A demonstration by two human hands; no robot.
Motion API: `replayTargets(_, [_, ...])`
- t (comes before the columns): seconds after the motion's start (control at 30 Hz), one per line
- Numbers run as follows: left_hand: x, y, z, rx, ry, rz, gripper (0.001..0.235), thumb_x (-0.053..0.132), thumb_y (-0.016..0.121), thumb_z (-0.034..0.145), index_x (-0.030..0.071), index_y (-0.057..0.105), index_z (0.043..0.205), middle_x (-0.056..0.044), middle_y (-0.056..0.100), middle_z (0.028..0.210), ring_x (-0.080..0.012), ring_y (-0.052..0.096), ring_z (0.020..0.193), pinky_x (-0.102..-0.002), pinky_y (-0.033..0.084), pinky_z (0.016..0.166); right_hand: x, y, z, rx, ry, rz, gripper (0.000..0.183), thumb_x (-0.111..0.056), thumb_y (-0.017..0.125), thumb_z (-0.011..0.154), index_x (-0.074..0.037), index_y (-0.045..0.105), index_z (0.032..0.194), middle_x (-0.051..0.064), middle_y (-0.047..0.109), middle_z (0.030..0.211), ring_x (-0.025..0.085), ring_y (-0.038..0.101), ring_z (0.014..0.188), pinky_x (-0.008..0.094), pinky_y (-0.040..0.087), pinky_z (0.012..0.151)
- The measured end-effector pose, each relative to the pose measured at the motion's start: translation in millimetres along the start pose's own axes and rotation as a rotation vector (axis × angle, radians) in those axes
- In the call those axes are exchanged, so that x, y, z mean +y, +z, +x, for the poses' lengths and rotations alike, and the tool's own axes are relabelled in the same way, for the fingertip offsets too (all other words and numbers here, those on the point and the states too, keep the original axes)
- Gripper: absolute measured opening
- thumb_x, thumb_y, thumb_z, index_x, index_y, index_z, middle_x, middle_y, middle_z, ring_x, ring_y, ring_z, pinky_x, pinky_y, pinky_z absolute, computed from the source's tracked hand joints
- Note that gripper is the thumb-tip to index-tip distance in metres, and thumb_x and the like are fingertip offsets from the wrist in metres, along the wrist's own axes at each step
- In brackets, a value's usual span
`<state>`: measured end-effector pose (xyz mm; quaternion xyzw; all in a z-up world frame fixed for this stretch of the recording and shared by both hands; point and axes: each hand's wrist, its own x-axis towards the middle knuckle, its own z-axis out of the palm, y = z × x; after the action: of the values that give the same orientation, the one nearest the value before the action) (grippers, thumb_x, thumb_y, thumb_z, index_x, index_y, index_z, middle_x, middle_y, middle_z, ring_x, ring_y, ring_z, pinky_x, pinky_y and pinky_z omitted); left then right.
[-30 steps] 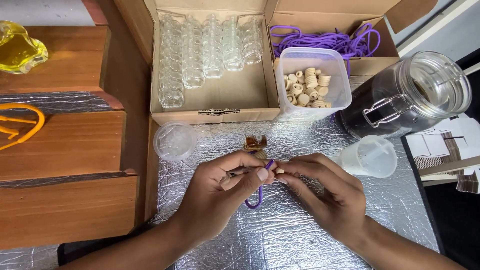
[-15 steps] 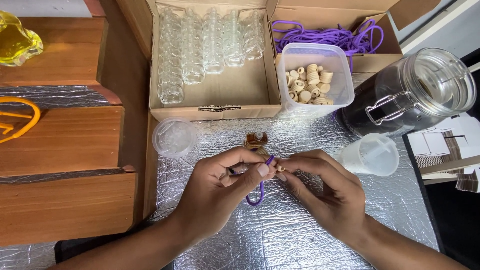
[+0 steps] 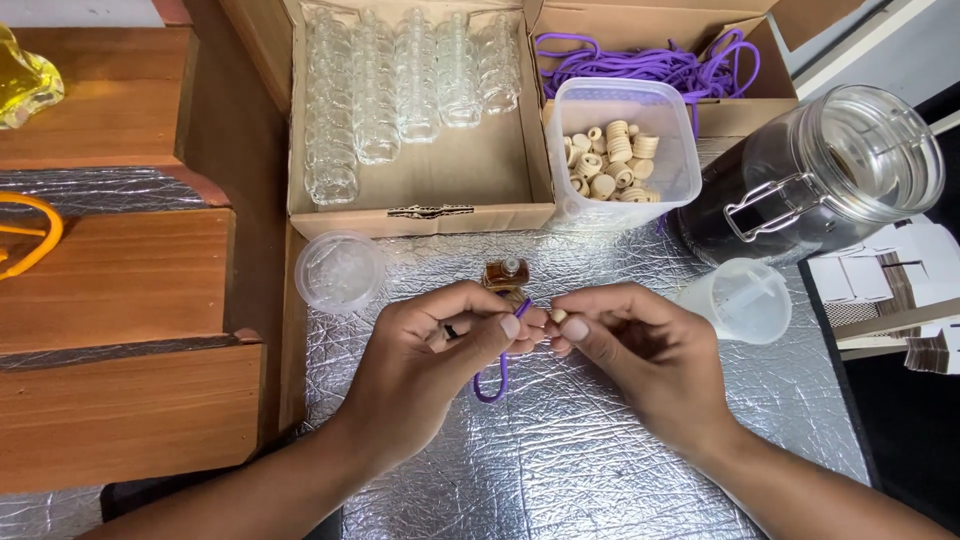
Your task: Assembling a decorative perfume bottle by threading a purple cord through a wooden bead and securing it to the bottle neck.
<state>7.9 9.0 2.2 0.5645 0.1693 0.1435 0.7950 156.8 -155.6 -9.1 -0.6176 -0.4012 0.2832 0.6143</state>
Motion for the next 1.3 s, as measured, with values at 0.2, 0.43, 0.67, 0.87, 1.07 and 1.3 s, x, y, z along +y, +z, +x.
replayTargets(0.2, [0.5,-1.1,-0.4,-0.029,-0.047,0.129,0.018,0.016,0.066,0.09,0.002,0.075,0.085,-0.012,0.077,0.08,-0.0192,0.068,0.074,-0.033,0.058,0.069,5.7,-5.5,5.6,-0.006,0.223,0.429,0.02,0.001,0.065,0.096,0.007,0.073,0.114,0.022,0.077,0.095,0.026,0.074,0.075,0.03,0.061,0.07])
replayTargets(0.43, [-3.7,-2.4,-1.6,-0.067,-0.025,0.095,0.015,0.014,0.065,0.091,0.002,0.073,0.085,-0.012,0.077,0.082,-0.0183,0.065,0.073,-0.032,0.056,0.067,4.8,-4.2,7.1,-0.046,0.23,0.471,0.021,0.004,0.067,0.095,0.007,0.073,0.115,0.023,0.078,0.098,0.023,0.075,0.078,0.028,0.063,0.072])
replayTargets(0.67, [-3.8,-2.5,-2.1,-0.081,-0.001,0.233,0.017,0.021,0.066,0.09,0.008,0.072,0.082,-0.003,0.065,0.07,-0.0137,0.054,0.064,-0.031,0.046,0.06,6.0,-0.3,4.7,-0.032,0.175,0.353,0.02,0.007,0.071,0.089,0.007,0.073,0.109,0.022,0.078,0.09,0.027,0.077,0.078,0.034,0.066,0.072])
replayTargets(0.87, [-2.2,-0.2,-3.7,-0.097,0.06,0.285,0.018,0.02,0.064,0.093,0.008,0.072,0.082,-0.001,0.062,0.068,-0.0122,0.053,0.065,-0.029,0.045,0.061,1.5,1.5,3.4,-0.042,0.142,0.213,0.021,0.004,0.074,0.087,0.006,0.073,0.108,0.021,0.078,0.089,0.026,0.078,0.078,0.034,0.069,0.075])
replayTargets(1.07, [-7.3,0.4,-5.6,-0.129,0.253,0.343,0.014,0.013,0.061,0.097,0.007,0.067,0.085,-0.001,0.058,0.07,-0.0107,0.048,0.061,-0.027,0.04,0.054,-4.0,4.4,2.3,-0.035,0.095,0.033,0.021,0.0,0.077,0.085,0.001,0.075,0.106,0.015,0.077,0.092,0.021,0.076,0.082,0.028,0.067,0.077])
replayTargets(1.3, [-6.2,-1.0,-6.3,-0.115,0.269,0.343,0.014,0.015,0.061,0.098,0.009,0.064,0.085,0.0,0.057,0.072,-0.011,0.048,0.063,-0.028,0.039,0.056,-1.9,2.5,2.8,-0.012,0.072,0.075,0.018,-0.006,0.067,0.095,0.003,0.072,0.11,0.015,0.076,0.091,0.02,0.073,0.072,0.027,0.064,0.068])
